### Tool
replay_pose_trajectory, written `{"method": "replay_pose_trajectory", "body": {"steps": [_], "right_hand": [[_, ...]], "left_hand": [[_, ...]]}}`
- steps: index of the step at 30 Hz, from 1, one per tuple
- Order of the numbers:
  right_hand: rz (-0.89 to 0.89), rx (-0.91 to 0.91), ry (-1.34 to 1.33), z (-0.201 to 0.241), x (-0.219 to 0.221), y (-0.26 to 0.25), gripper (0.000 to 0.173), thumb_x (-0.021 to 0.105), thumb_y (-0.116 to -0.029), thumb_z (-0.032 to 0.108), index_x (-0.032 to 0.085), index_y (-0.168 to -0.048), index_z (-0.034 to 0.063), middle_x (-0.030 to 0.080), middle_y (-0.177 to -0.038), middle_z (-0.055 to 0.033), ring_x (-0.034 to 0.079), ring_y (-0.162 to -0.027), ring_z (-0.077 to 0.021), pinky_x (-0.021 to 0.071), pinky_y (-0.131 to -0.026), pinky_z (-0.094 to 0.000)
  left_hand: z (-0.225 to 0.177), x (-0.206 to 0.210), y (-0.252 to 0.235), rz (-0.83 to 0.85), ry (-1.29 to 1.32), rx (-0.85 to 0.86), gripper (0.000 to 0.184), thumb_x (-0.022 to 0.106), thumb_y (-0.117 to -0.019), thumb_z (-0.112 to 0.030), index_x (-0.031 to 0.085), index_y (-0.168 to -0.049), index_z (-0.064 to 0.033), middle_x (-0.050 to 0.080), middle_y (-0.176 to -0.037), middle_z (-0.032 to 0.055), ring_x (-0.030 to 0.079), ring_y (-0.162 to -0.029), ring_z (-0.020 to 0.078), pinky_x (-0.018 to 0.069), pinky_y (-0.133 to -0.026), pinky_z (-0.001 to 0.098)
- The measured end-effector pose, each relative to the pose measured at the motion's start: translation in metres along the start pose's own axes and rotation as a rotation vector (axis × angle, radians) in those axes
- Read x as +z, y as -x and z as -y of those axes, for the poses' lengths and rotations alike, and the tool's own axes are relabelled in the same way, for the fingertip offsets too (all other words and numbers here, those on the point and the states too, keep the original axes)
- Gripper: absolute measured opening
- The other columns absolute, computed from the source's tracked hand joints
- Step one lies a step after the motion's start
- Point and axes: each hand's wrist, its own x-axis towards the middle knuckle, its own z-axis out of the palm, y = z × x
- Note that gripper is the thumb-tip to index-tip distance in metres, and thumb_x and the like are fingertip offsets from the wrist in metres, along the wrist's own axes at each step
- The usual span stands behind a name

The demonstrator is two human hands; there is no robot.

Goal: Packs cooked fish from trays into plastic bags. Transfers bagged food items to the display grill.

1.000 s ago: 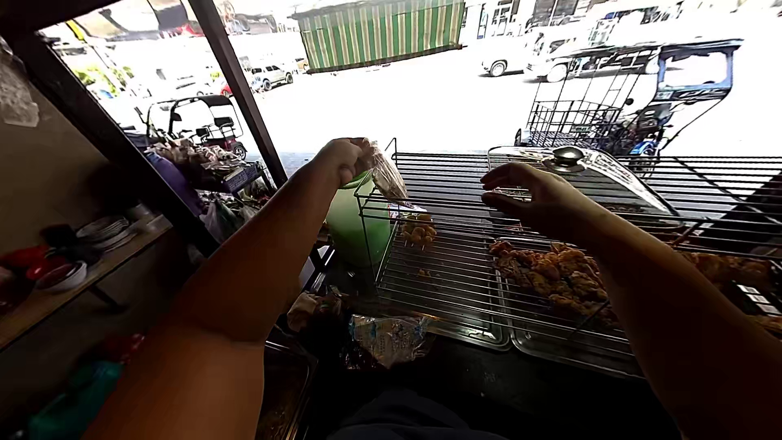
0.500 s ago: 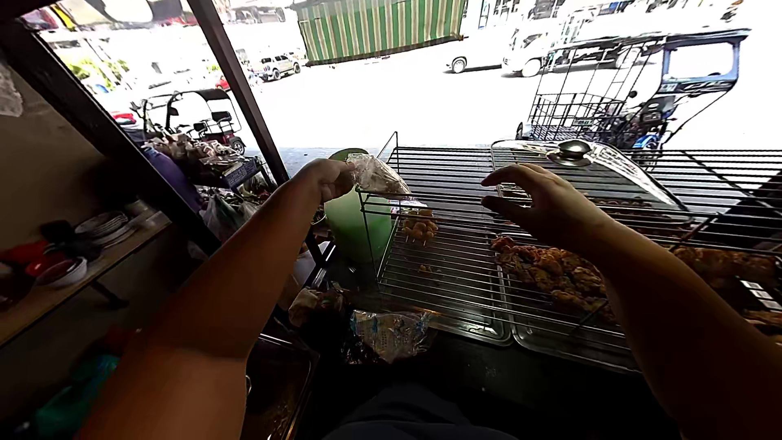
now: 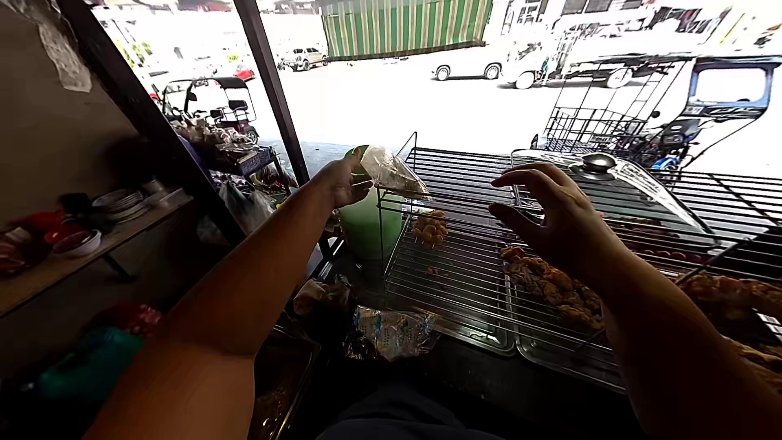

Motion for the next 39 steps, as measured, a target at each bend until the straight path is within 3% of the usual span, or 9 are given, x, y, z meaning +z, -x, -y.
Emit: {"method": "replay_pose_trajectory", "body": {"steps": [3,8,11,20,27,29,33,36,39], "right_hand": [[-0.092,-0.064,-0.026,0.022,0.008,0.003,0.042,0.059,-0.1002,0.040,0.063,-0.131,0.0127,0.058,-0.138,-0.0093,0.053,-0.131,-0.0276,0.0433,-0.107,-0.0523],[-0.073,-0.286,-0.186,0.073,0.056,0.001,0.037,0.060,-0.1018,0.039,0.067,-0.128,0.0139,0.060,-0.139,-0.0070,0.049,-0.140,-0.0249,0.0375,-0.118,-0.0541],[0.082,-0.457,-0.296,0.107,0.100,-0.013,0.031,0.059,-0.1031,0.040,0.070,-0.124,0.0193,0.064,-0.134,-0.0037,0.050,-0.140,-0.0252,0.0359,-0.119,-0.0570],[0.552,-0.886,-0.560,0.232,0.228,-0.036,0.034,0.057,-0.1040,0.036,0.070,-0.125,0.0135,0.068,-0.130,-0.0091,0.060,-0.129,-0.0260,0.0436,-0.114,-0.0516],[0.926,-1.036,-0.653,0.354,0.296,0.026,0.033,0.057,-0.1049,0.033,0.070,-0.124,0.0096,0.070,-0.124,-0.0118,0.065,-0.121,-0.0281,0.0488,-0.108,-0.0514],[1.029,-1.069,-0.653,0.386,0.306,0.046,0.031,0.056,-0.1048,0.031,0.070,-0.122,0.0090,0.071,-0.120,-0.0119,0.067,-0.114,-0.0268,0.0518,-0.103,-0.0490],[1.218,-1.092,-0.598,0.452,0.328,0.087,0.031,0.055,-0.1059,0.030,0.069,-0.123,0.0079,0.069,-0.123,-0.0117,0.067,-0.115,-0.0249,0.0520,-0.103,-0.0456],[1.294,-1.095,-0.572,0.503,0.348,0.125,0.031,0.054,-0.1067,0.030,0.068,-0.124,0.0086,0.070,-0.122,-0.0116,0.068,-0.111,-0.0233,0.0529,-0.102,-0.0434],[1.409,-1.082,-0.446,0.556,0.368,0.170,0.032,0.052,-0.1069,0.029,0.068,-0.127,0.0089,0.068,-0.127,-0.0150,0.066,-0.118,-0.0300,0.0500,-0.105,-0.0517]], "left_hand": [[0.005,-0.020,0.023,-0.020,-0.048,0.074,0.069,0.029,-0.1075,-0.060,0.036,-0.156,-0.0106,0.055,-0.144,0.0180,0.062,-0.123,0.0298,0.0522,-0.099,0.0463],[0.049,-0.082,0.131,0.003,-0.309,0.365,0.051,0.033,-0.1112,-0.044,0.048,-0.149,-0.0145,0.066,-0.130,0.0057,0.068,-0.110,0.0175,0.0564,-0.092,0.0379],[0.097,-0.123,0.193,-0.092,-0.276,0.438,0.041,0.039,-0.1101,-0.032,0.056,-0.140,-0.0100,0.067,-0.125,0.0065,0.068,-0.108,0.0185,0.0576,-0.091,0.0367],[0.209,-0.210,0.399,-0.973,-0.152,0.344,0.035,0.042,-0.1094,-0.023,0.060,-0.135,-0.0065,0.070,-0.113,0.0057,0.070,-0.099,0.0160,0.0576,-0.088,0.0331],[0.269,-0.244,0.582,-1.657,-0.147,0.287,0.034,0.048,-0.1089,-0.027,0.058,-0.135,-0.0082,0.066,-0.121,0.0070,0.067,-0.101,0.0140,0.0566,-0.088,0.0335],[0.293,-0.256,0.619,-1.765,-0.284,0.135,0.035,0.049,-0.1088,-0.027,0.057,-0.136,-0.0063,0.065,-0.124,0.0129,0.068,-0.101,0.0184,0.0571,-0.090,0.0388],[0.342,-0.286,0.663,-1.731,-0.483,-0.210,0.035,0.058,-0.1051,-0.022,0.060,-0.133,-0.0003,0.066,-0.122,0.0213,0.067,-0.108,0.0317,0.0536,-0.095,0.0516],[0.386,-0.315,0.661,-1.503,-0.607,-0.382,0.035,0.062,-0.1021,-0.024,0.065,-0.129,-0.0018,0.068,-0.121,0.0174,0.067,-0.111,0.0287,0.0537,-0.100,0.0466],[0.417,-0.342,0.634,-1.227,-0.721,-0.505,0.042,0.071,-0.0961,-0.027,0.066,-0.133,-0.0073,0.059,-0.139,0.0199,0.054,-0.133,0.0361,0.0415,-0.114,0.0523]]}}
